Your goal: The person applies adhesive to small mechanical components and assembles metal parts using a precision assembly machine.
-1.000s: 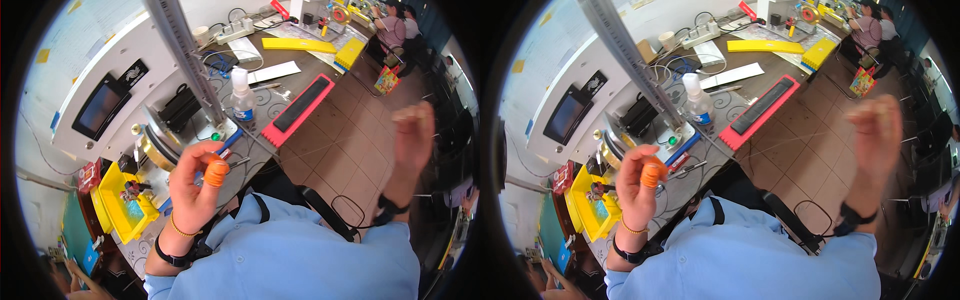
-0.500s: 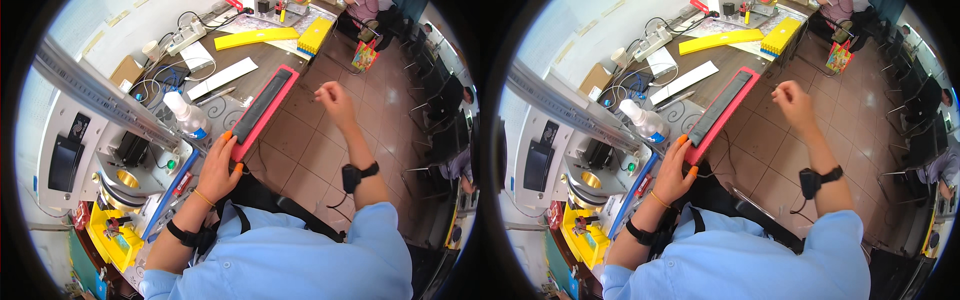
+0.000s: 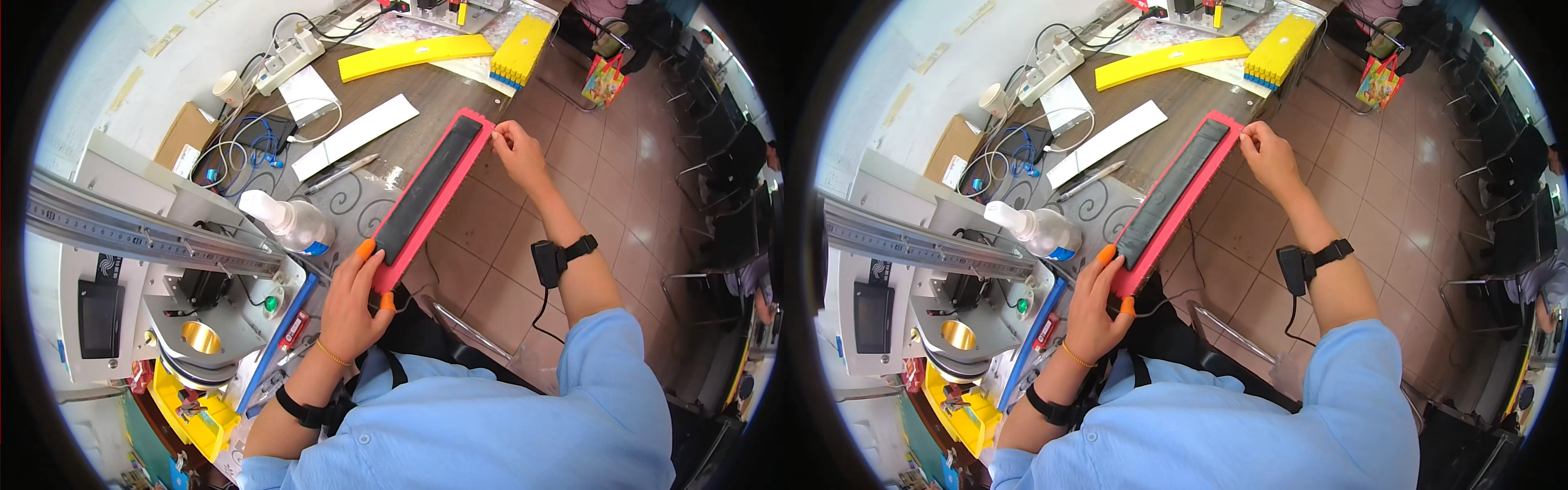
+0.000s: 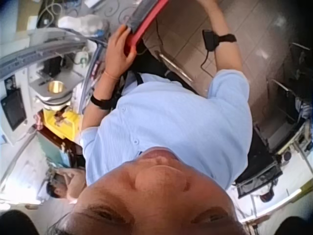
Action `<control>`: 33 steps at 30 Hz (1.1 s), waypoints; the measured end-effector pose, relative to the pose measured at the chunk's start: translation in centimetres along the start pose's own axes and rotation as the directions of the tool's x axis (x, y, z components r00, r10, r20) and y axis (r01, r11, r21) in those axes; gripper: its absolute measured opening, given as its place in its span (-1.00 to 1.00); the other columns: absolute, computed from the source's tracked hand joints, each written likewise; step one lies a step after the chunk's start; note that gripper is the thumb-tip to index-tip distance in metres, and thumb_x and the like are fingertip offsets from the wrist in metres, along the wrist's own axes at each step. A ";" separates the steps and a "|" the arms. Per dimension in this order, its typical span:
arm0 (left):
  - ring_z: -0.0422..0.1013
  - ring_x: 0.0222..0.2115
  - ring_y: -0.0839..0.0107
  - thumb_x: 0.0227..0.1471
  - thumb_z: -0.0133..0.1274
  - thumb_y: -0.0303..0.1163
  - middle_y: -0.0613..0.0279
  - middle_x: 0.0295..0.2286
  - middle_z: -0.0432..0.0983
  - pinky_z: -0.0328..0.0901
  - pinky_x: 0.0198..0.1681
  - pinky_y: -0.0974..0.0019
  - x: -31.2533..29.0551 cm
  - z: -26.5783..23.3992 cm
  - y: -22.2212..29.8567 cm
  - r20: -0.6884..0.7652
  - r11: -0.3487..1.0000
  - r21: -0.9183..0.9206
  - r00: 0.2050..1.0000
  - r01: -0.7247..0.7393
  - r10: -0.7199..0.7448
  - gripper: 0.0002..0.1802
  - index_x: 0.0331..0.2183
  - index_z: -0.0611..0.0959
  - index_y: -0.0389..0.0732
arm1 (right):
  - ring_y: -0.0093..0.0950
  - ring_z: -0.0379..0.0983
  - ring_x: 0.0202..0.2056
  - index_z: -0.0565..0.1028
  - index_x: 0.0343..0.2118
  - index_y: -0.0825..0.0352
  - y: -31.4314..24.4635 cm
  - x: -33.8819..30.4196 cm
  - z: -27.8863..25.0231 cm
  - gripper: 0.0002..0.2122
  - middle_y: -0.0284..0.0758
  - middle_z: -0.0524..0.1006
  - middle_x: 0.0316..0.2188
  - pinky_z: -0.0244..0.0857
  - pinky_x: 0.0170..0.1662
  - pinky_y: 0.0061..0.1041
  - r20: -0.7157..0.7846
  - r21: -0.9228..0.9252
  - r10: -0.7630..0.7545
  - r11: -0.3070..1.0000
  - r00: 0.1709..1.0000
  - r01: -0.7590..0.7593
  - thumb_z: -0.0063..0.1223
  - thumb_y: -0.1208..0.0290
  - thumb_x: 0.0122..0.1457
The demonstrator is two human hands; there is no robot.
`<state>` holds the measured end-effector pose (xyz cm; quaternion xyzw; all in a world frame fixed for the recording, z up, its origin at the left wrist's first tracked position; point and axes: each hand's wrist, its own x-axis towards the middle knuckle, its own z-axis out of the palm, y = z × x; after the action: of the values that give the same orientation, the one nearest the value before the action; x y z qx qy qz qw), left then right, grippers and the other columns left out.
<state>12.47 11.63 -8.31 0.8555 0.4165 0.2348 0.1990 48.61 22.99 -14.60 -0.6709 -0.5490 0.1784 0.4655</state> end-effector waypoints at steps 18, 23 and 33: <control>0.24 0.08 -0.04 -0.20 0.14 -0.54 -0.09 0.09 0.27 0.17 0.15 0.10 0.1 0.6 0.1 0.003 0.996 0.091 1.000 -0.021 0.020 -0.29 0.09 0.40 -0.29 | -0.63 0.49 -0.45 0.43 -0.24 0.35 1.5 -4.6 -9.4 -0.84 -0.37 0.56 -0.41 0.33 -0.36 -0.64 -0.096 0.229 0.189 0.960 0.977 -0.163 -0.05 0.36 0.27; 0.23 0.09 -0.04 -0.19 0.13 -0.53 -0.09 0.09 0.27 0.15 0.16 0.10 -0.1 0.8 0.0 0.028 0.989 0.140 0.999 -0.050 0.047 -0.29 0.09 0.39 -0.30 | -0.64 0.47 -0.45 0.43 -0.21 0.34 3.4 -8.5 -14.8 -0.84 -0.39 0.56 -0.41 0.32 -0.36 -0.65 -0.245 0.188 0.282 0.952 0.927 -0.240 -0.05 0.36 0.29; 0.21 0.10 -0.05 -0.20 0.09 -0.54 -0.09 0.12 0.25 0.12 0.18 0.09 -0.1 0.9 0.5 0.036 0.973 0.220 0.998 -0.065 0.059 -0.29 0.10 0.38 -0.30 | -0.63 0.47 -0.45 0.43 -0.22 0.35 4.0 -10.1 -15.2 -0.82 -0.39 0.56 -0.42 0.33 -0.33 -0.62 -0.236 0.141 0.227 0.970 0.945 -0.197 -0.03 0.34 0.26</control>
<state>13.24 11.16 -8.75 0.8882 0.4101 0.1805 0.1014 58.98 7.44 -13.01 -0.7152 -0.3991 0.1728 0.5471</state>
